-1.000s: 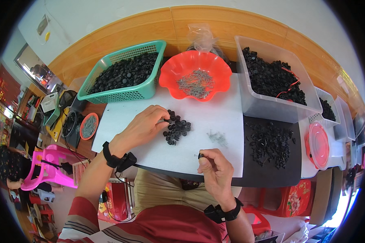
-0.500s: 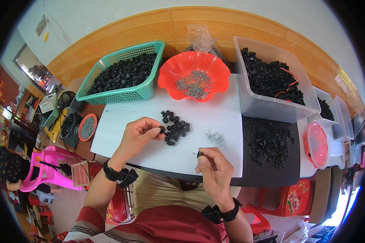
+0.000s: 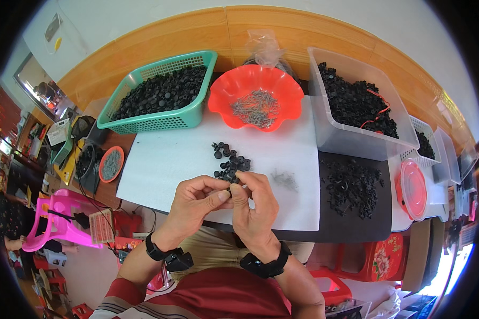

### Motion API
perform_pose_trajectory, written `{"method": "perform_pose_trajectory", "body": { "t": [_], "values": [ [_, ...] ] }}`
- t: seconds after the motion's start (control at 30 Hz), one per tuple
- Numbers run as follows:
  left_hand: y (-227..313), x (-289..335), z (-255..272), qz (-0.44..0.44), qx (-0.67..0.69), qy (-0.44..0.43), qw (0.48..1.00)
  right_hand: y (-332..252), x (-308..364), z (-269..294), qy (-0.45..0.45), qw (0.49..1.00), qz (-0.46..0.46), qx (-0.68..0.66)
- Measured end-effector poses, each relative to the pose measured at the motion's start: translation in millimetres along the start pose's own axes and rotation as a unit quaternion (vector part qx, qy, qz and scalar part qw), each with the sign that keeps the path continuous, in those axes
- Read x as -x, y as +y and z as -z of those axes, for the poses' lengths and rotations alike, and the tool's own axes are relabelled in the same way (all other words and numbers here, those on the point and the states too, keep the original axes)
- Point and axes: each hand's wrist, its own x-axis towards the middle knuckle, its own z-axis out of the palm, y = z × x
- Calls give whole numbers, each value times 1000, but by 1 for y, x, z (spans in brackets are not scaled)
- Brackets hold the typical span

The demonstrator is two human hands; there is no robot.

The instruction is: Sorting and inspecting small black shoe components from a larger bin into smaller sets.

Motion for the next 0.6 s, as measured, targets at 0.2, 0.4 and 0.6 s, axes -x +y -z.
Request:
{"method": "perform_pose_trajectory", "body": {
  "t": [0.2, 0.4, 0.6],
  "values": [
    [-5, 0, 5, 50, 104, -17, 993, -2, 1, -1, -13, 998, -45, -31],
    [-5, 0, 11, 65, 214, -23, 974, -5, 3, 5, -33, 985, -123, -116],
    [-9, 2, 23, 70, 233, 17, 970, -6, 12, 13, -54, 973, -165, -153]
  ]
}}
